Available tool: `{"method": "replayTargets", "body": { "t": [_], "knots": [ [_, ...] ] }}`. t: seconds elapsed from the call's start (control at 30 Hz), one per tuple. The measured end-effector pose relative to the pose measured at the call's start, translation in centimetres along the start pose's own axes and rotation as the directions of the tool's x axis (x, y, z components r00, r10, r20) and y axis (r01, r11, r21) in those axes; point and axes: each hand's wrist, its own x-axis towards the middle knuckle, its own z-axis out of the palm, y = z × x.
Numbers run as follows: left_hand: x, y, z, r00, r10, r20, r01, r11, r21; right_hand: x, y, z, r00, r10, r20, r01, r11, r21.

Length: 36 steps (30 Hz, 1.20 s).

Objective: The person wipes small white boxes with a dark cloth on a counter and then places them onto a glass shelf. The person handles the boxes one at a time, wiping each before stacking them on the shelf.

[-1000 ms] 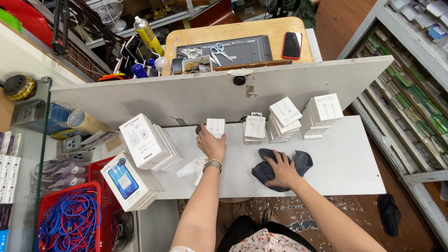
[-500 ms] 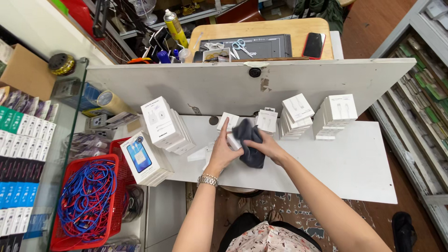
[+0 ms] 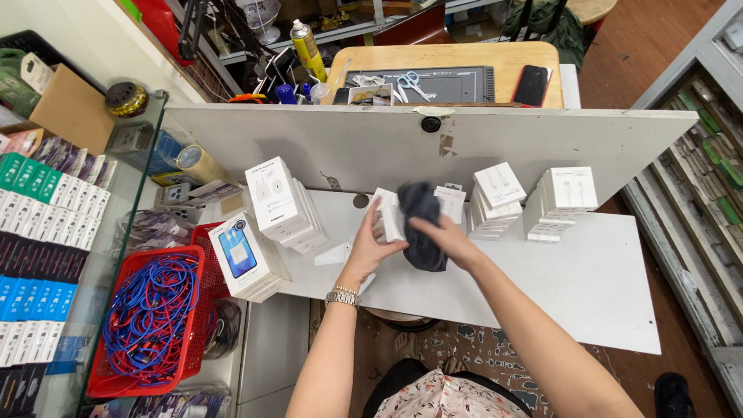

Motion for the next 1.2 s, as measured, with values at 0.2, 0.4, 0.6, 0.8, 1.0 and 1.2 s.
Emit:
{"method": "replayTargets", "body": {
  "t": [0.2, 0.4, 0.6, 0.8, 1.0, 1.2],
  "knots": [
    [0.1, 0.6, 1.7, 0.998, 0.054, 0.020, -0.054, 0.999, 0.009, 1.7, 0.1, 2.0, 0.950, -0.115, -0.291, 0.088, 0.991, -0.104],
    [0.0, 2.0, 0.9, 0.998, 0.047, -0.035, -0.038, 0.974, 0.224, 1.6, -0.7, -0.3, 0.934, 0.051, -0.353, -0.064, 0.998, -0.027],
    [1.0, 1.4, 1.2, 0.971, 0.197, -0.135, -0.096, 0.841, 0.532, 0.3, -2.4, 1.4, 0.994, -0.099, 0.034, 0.101, 0.994, -0.038],
    [1.2, 0.3, 2.8, 0.981, 0.177, -0.082, -0.116, 0.869, 0.481, 1.9, -4.6, 2.6, 0.988, -0.054, -0.148, 0.044, 0.997, -0.070],
    [0.9, -0.1, 1.2, 0.979, 0.161, -0.122, -0.140, 0.976, 0.167, 1.0, -4.5, 1.7, 0.992, -0.125, 0.012, 0.125, 0.981, -0.146],
    [0.9, -1.4, 1.1, 0.990, -0.110, -0.084, 0.097, 0.984, -0.151, -0.1, -3.4, 2.3, 0.998, 0.045, -0.045, -0.049, 0.994, -0.096]
  ]
}}
